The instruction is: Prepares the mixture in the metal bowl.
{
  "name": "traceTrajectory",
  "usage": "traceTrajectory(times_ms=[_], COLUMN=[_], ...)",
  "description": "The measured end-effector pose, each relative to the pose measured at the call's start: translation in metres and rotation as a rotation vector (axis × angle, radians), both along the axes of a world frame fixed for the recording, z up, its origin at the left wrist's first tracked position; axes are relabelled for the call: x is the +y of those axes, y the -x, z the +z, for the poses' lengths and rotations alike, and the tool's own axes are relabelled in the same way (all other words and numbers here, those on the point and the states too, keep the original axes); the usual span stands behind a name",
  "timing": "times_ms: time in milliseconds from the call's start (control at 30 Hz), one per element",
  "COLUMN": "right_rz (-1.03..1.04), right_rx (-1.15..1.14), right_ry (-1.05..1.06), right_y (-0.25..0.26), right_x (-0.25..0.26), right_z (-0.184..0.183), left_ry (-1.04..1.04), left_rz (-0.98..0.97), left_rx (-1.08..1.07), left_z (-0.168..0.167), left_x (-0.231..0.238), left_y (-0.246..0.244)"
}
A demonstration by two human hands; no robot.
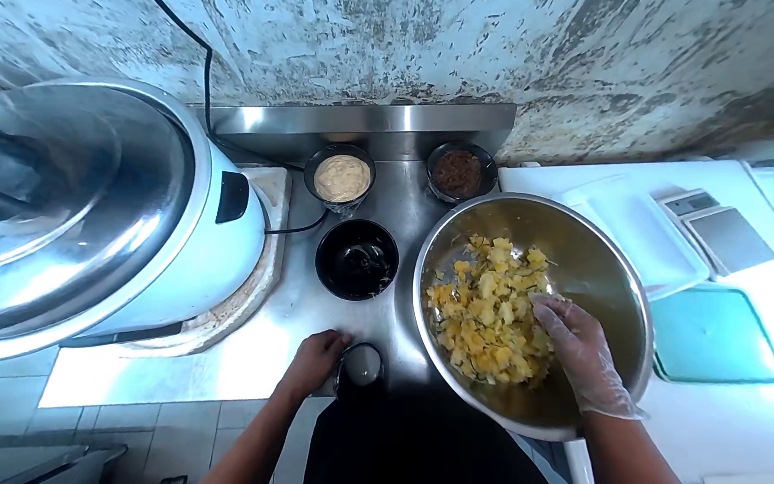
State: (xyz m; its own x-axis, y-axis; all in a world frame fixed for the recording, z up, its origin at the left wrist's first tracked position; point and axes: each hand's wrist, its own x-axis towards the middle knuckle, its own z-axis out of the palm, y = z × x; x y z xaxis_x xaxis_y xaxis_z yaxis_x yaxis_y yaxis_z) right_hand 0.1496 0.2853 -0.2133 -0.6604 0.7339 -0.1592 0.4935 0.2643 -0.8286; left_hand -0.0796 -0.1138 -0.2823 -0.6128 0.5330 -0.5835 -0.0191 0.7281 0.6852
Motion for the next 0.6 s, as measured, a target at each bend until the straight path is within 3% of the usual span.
traceTrajectory(times_ms=[267,500,600], right_rz=[-0.017,-0.010,-0.009], right_rx=[-0.003,0.006,-0.007], right_ry=[0.019,0.017,0.005], right_y=[0.001,0.000,0.001], right_x=[0.000,-0.001,-0.001], right_z=[-0.001,-0.002,-0.002], left_ry=[0.239,0.179,0.067], left_rz=[-0.071,-0.103,-0.051], left_rx=[-0.167,-0.214,-0.343], left_z=[0.016,0.022,0.024], left_x=[-0.021,-0.019,-0.018], left_y=[-0.001,-0.004,-0.008])
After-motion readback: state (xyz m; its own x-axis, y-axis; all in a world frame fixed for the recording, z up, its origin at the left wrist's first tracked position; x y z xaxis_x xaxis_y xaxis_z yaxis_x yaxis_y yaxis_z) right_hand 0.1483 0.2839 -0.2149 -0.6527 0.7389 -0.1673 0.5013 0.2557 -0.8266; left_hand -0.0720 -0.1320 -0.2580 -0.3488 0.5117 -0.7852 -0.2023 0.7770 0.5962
